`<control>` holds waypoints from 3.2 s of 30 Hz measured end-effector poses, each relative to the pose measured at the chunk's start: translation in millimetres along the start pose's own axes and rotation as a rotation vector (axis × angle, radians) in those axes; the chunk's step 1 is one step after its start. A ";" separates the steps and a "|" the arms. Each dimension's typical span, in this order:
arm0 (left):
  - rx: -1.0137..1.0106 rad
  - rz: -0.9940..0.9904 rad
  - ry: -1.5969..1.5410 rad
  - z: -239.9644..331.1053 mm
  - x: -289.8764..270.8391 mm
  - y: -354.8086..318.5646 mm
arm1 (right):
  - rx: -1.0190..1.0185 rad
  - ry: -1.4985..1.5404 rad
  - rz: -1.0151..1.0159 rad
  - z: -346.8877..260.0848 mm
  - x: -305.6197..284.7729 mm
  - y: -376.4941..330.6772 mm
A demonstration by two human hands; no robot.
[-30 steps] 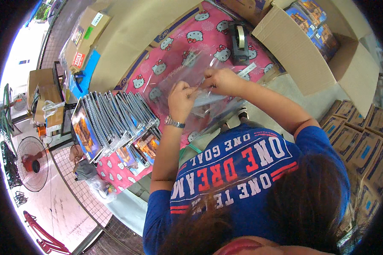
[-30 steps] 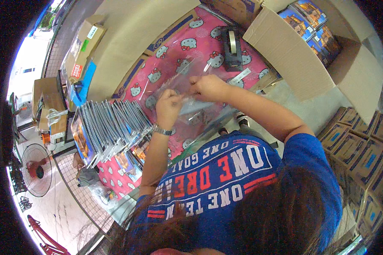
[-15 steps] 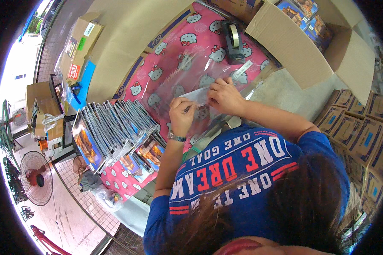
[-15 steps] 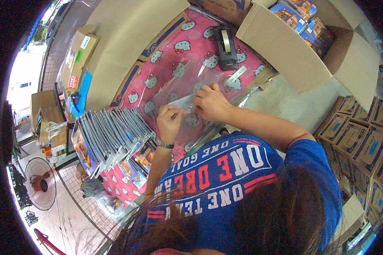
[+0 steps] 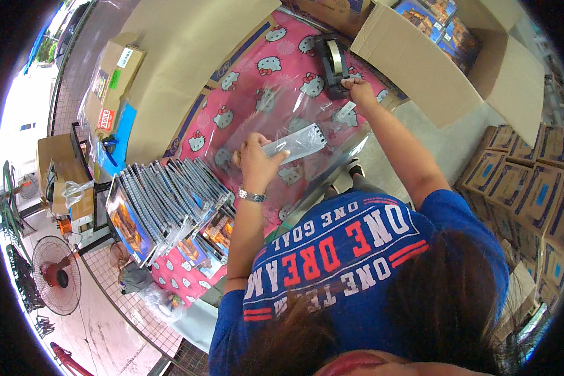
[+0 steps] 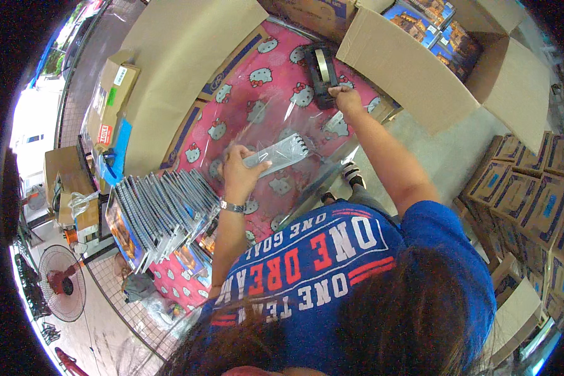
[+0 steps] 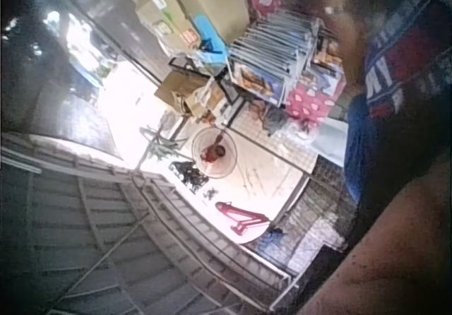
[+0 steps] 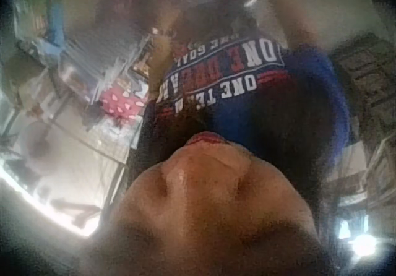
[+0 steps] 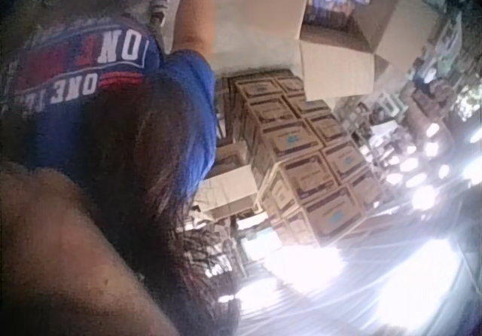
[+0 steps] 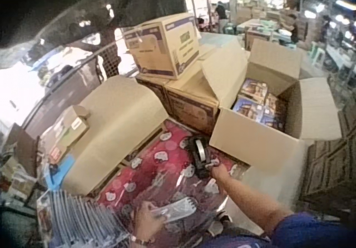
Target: The person places notebooks into plastic bags, seals the bags using a tape dispenser, and places the bagged notebooks into cardboard boxes.
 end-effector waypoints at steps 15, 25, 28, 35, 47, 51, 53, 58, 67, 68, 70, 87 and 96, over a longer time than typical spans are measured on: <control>-0.371 0.217 -0.979 -62.7 41.9 -19.9 | 0.216 -0.298 -0.975 -14.0 187.1 -105.3; -0.353 0.293 -0.976 -77.3 52.2 -15.4 | 0.570 -1.593 -1.180 47.5 204.6 -111.2; -0.380 0.269 -0.830 -80.0 55.4 -15.9 | -0.105 -1.680 -1.155 54.2 183.9 -60.4; -0.922 0.425 -1.503 -76.4 85.1 -56.7 | -0.706 -1.051 -0.680 8.5 122.8 -166.8; -0.217 -0.232 -1.588 49.8 21.5 -2.0 | -1.100 -0.571 0.681 -379.5 -54.9 -280.5; -0.453 -0.229 -1.641 -3.2 63.4 -43.6 | -0.810 -0.785 1.192 -437.3 -166.9 -232.1; -0.589 -0.156 -1.619 -29.3 73.9 -66.6 | -0.760 -0.747 1.307 -445.6 -224.1 -187.7; -0.676 -0.120 -1.544 -62.9 95.1 -92.3 | -0.138 -0.987 1.319 -420.6 -399.5 -52.1; -0.906 0.507 -1.633 -177.2 117.6 -257.9 | 0.375 -0.296 -0.166 -240.2 -181.5 27.0; -0.873 0.637 -1.706 -203.1 128.9 -266.2 | 0.404 -0.244 -0.127 -248.2 -222.9 38.2; -1.376 1.223 -1.365 -253.7 133.6 -403.7 | 0.269 -0.705 0.127 -250.7 -161.8 6.6; -1.206 0.343 -0.563 -366.0 27.3 -416.1 | -0.380 -1.119 -1.199 117.8 257.9 -262.2; -1.222 0.428 -0.919 -309.3 44.3 -404.8 | 0.538 -1.248 -1.209 295.7 308.8 -333.3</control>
Point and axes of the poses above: each hand's wrist, its own y-axis towards the middle knuckle, its own x-axis out of the palm, z = x × y, the point moved 9 cm from there along y, towards the middle knuckle, and after that the axes turned 9 degrees about x, right-handed, at the moved point
